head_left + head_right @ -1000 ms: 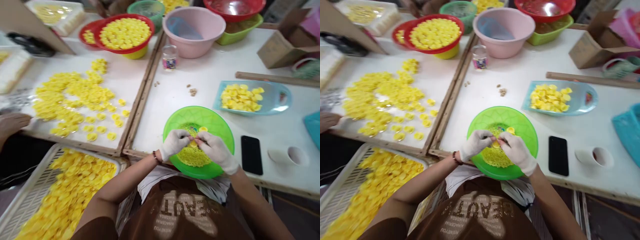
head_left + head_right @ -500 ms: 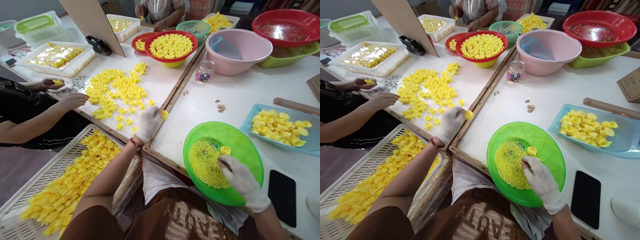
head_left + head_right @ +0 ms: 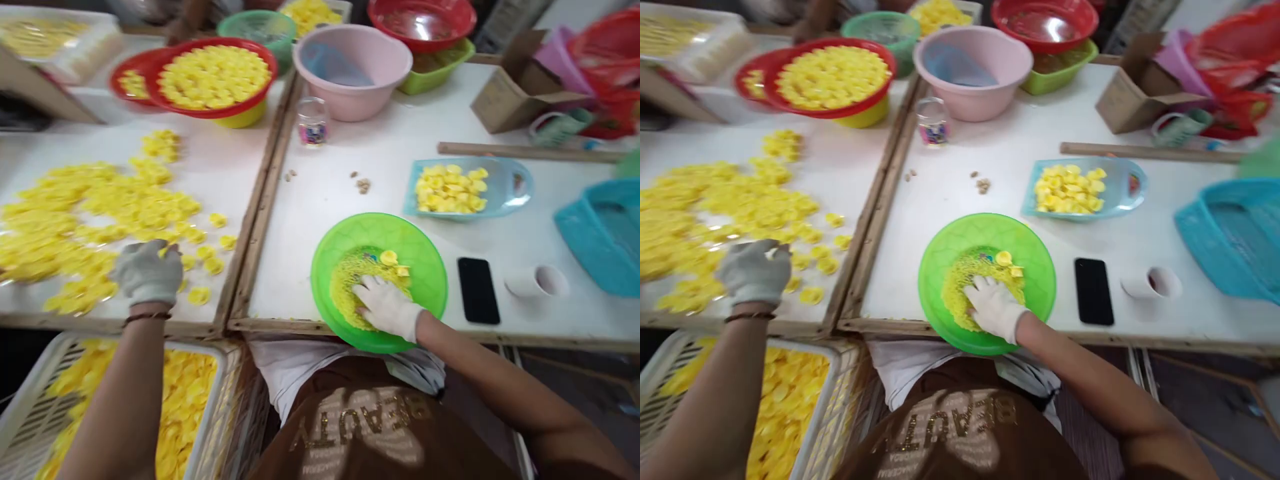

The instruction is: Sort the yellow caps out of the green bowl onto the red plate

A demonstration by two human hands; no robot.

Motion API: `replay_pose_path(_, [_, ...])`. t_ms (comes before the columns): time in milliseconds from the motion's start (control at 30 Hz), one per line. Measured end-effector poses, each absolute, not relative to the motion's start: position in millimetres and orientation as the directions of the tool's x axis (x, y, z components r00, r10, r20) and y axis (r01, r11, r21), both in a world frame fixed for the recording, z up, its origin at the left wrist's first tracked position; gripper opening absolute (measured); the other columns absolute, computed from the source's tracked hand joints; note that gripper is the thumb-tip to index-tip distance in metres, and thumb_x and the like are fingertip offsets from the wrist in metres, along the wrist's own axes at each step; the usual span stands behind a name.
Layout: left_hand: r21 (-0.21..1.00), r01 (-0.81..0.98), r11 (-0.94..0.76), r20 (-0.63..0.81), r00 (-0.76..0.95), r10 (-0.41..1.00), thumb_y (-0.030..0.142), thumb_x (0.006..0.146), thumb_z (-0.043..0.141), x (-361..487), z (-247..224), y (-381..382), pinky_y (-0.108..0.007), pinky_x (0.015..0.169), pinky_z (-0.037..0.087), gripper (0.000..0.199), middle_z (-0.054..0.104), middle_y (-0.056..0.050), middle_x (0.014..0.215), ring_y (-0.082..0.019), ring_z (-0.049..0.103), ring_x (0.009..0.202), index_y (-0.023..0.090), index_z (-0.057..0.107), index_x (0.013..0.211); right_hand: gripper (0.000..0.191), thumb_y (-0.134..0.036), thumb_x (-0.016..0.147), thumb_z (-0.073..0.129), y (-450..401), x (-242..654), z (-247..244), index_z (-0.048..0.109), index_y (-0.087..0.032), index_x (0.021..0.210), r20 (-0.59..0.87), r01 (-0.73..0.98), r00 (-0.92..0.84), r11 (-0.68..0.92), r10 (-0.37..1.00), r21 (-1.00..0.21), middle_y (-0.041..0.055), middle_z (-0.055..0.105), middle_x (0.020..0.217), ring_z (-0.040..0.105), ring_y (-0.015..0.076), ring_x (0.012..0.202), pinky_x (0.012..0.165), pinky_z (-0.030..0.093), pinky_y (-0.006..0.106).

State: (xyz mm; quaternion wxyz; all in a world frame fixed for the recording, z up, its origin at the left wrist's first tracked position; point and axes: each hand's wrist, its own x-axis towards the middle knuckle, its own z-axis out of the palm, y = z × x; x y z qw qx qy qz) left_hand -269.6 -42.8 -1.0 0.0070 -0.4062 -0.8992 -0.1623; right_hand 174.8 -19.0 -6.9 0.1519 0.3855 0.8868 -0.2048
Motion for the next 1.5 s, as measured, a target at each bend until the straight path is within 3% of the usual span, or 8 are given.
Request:
replay_pose_path(133, [0.427,0.889,0.167,0.389,-0.347,0.853,0.047,0.098,0.05,-196,16,-8,-0.054,0.101,0.045,0.041,0.072,-0.014,0.108,-0.04,0.06,0.12,0.017,0.072,0.115,0.037,-0.035,0.101,0.05,-15,172,-9,0.063,-0.01,0.126,-0.582,0.829,-0.551,0.472,0.598,-0.299,0.0219,0.068,0.119,0.068,0.0334,0.104,0.087,0.053,0.043])
replay_pose_path(267, [0.709,0.676,-0.201,0.209,0.07,0.975,0.036,0.094,0.055,-62,22,29,-0.039,0.083,0.053,0.027,0.076,-0.008,0.096,-0.025,0.07,0.091,0.02,0.075,0.1,0.029,-0.038,0.103,0.049,-10,183,-6,0.067,-0.016,0.104,-0.561,0.832,-0.555,0.398,0.614,-0.387,0.0122,0.073,0.1,0.069,0.0241,0.091,0.078,0.049,0.033])
replay_pose_path(367, [0.715,0.671,-0.196,-0.027,0.306,0.952,0.025,0.092,0.053,24,7,59,-0.034,0.082,0.05,0.024,0.075,-0.009,0.089,-0.022,0.068,0.089,0.018,0.075,0.087,0.026,-0.037,0.102,0.05,-5,197,0,0.06,-0.019,0.088,-0.455,0.752,-0.544,0.171,0.705,-0.636,0.0041,0.067,0.081,0.063,0.0168,0.075,0.068,0.045,0.028])
replay_pose_path(467, [0.68,0.73,-0.068,-0.226,0.297,0.928,0.021,0.085,0.061,71,-14,84,-0.032,0.073,0.047,0.014,0.072,-0.009,0.079,-0.023,0.066,0.08,0.016,0.072,0.077,0.023,-0.04,0.097,0.056,0,214,2,0.052,-0.021,0.085,-0.469,0.302,-0.429,-0.367,0.772,-0.88,-0.0042,0.054,0.068,0.045,0.0089,0.049,0.048,0.031,0.024])
replay_pose_path(567, [0.696,0.718,-0.009,-0.27,0.273,0.923,0.016,0.077,0.068,83,-26,93,-0.03,0.065,0.044,0.009,0.067,-0.006,0.068,-0.021,0.063,0.07,0.016,0.066,0.069,0.028,-0.045,0.089,0.067,6,230,2,0.054,-0.021,0.095,-0.503,-0.241,-0.402,-0.618,0.765,-0.748,-0.0071,0.051,0.072,0.038,0.0049,0.046,0.043,0.023,0.02])
replay_pose_path(733, [0.772,0.625,0.116,-0.306,0.207,0.929,0.024,0.083,0.068,60,-14,68,-0.028,0.059,0.045,0.016,0.064,-0.005,0.066,-0.017,0.061,0.063,0.017,0.058,0.072,0.035,-0.046,0.088,0.073,20,231,12,0.05,-0.021,0.084,-0.472,-0.55,-0.239,-0.519,0.849,-0.655,-0.0101,0.042,0.062,0.031,0.0031,0.041,0.039,0.021,0.018])
replay_pose_path(1000, [0.9,-0.126,0.417,-0.38,0.241,0.893,0.047,0.069,0.087,38,-3,9,-0.026,0.065,0.055,0.04,0.064,-0.003,0.072,-0.013,0.062,0.063,0.013,0.071,0.081,0.041,-0.059,0.094,0.063,33,181,28,0.047,-0.023,0.081,-0.127,-0.596,0.005,-0.099,0.992,-0.797,-0.0073,0.048,0.065,0.044,0.0064,0.047,0.045,0.036,0.021])
replay_pose_path(1500, [0.869,-0.246,0.43,-0.401,0.161,0.902,0.043,0.063,0.095,36,-13,-3,-0.024,0.066,0.054,0.04,0.067,-0.001,0.075,-0.011,0.062,0.065,0.013,0.076,0.08,0.044,-0.062,0.093,0.062,28,173,22,0.05,-0.023,0.079,-0.015,-0.573,0.011,-0.006,1.0,-0.819,-0.0053,0.052,0.067,0.048,0.0085,0.052,0.05,0.043,0.024])
